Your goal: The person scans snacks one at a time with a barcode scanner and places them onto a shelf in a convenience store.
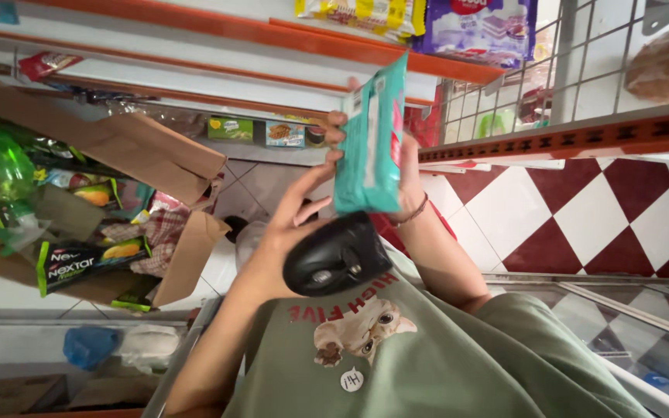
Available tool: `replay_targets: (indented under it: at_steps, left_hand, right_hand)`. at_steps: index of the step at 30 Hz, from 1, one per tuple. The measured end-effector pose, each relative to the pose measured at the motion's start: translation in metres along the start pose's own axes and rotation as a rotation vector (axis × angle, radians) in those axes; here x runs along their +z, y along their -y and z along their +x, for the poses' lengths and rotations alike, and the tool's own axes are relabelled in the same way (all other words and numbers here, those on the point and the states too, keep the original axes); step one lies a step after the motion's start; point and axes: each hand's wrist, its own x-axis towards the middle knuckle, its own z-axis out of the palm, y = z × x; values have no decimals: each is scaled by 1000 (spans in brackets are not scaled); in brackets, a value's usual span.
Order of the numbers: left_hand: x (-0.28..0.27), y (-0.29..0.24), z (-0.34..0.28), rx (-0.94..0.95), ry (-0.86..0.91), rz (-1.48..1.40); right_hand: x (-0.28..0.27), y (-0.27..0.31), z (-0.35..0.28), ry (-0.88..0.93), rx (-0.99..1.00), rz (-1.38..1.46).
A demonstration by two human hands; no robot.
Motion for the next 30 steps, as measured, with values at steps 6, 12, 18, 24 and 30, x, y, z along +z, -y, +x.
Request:
replay_targets:
  at_steps: [6, 12, 18, 24, 30]
  left_hand:
    - [13, -2, 14, -59, -164, 62]
    - [-6, 1, 30, -176, -437, 19]
    - [-18, 17, 54, -170, -533, 360]
    - [-29, -5, 104, -5, -480, 256]
    - [-24, -1, 145, 142, -629, 228]
  right_hand:
    - [21, -3, -7, -286, -375, -437]
    - [52, 1, -14, -343, -807, -890]
    - [70, 18, -8, -224, -1036, -1179]
    - [110, 47, 2, -230, -1107, -1251]
    - [127, 71, 13, -314, -1220, -1402]
